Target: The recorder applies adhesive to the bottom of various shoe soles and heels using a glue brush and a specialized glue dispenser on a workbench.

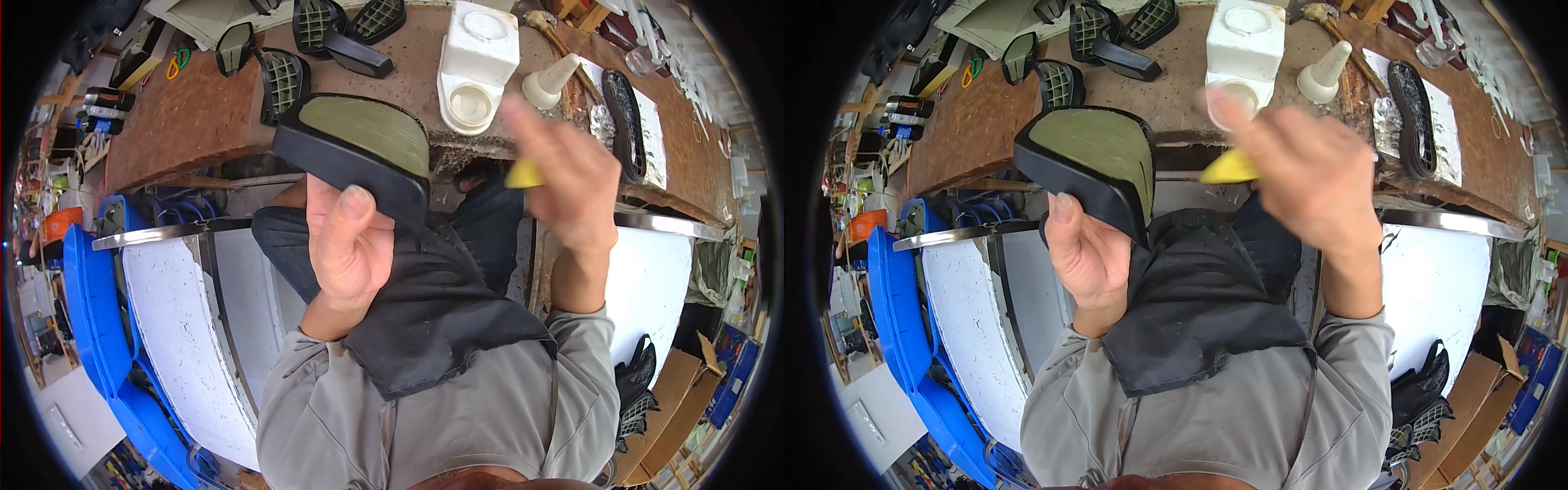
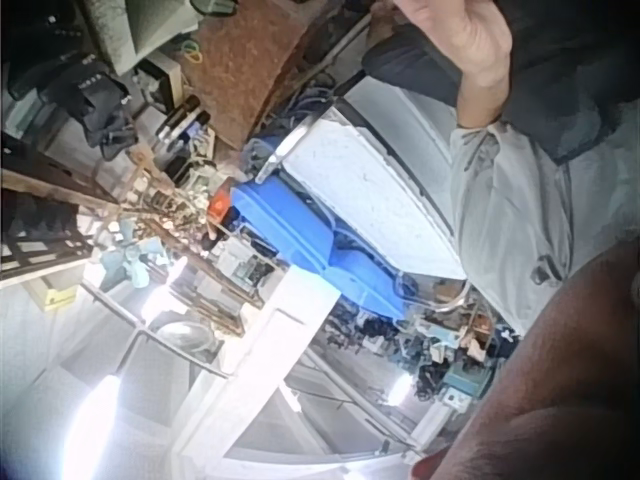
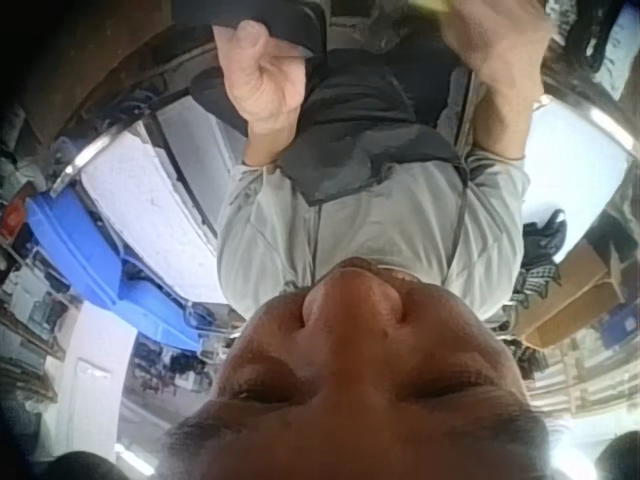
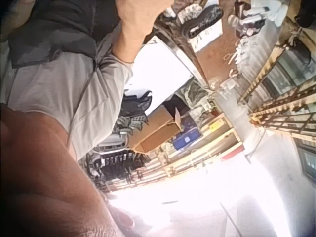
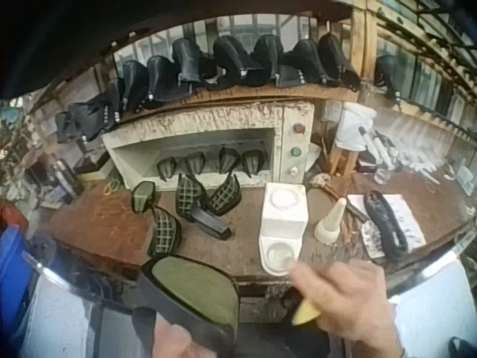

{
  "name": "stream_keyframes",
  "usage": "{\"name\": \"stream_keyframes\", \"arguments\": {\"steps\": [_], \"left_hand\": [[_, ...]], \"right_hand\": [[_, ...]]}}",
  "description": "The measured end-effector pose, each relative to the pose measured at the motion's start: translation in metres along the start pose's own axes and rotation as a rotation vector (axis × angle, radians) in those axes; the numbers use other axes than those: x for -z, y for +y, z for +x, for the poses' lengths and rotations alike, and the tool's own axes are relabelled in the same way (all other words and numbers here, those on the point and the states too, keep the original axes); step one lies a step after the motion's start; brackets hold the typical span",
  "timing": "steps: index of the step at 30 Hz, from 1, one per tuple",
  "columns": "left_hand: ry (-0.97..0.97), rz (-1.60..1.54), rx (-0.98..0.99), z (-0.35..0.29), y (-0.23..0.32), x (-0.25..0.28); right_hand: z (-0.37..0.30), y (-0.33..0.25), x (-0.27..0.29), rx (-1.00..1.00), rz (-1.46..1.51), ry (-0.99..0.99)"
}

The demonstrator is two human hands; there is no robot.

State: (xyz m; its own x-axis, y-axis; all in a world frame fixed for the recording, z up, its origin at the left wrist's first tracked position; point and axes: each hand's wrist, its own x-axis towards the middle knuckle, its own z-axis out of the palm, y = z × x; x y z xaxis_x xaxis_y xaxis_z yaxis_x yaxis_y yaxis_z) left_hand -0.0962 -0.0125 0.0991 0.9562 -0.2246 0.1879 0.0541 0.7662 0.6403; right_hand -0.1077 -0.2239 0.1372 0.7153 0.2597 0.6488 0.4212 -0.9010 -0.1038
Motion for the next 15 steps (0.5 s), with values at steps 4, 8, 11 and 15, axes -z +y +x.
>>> {"name": "stream_keyframes", "arguments": {"steps": [4, 8, 11, 15], "left_hand": [[-0.139, -0.371, 0.131, 0.007, 0.001, 0.011], [-0.125, -0.700, 0.364, 0.012, -0.001, 0.017], [-0.086, -0.805, 0.446, 0.013, -0.001, 0.017], [-0.022, -0.825, 0.386, 0.010, 0.005, 0.013]], "right_hand": [[-0.007, 0.003, 0.001, -0.430, 1.316, 0.393], [-0.005, -0.003, 0.009, -0.477, 1.528, 0.314], [0.007, -0.012, 0.008, -0.438, 1.343, 0.199], [0.025, -0.016, -0.003, 0.078, 1.006, 0.186]]}}
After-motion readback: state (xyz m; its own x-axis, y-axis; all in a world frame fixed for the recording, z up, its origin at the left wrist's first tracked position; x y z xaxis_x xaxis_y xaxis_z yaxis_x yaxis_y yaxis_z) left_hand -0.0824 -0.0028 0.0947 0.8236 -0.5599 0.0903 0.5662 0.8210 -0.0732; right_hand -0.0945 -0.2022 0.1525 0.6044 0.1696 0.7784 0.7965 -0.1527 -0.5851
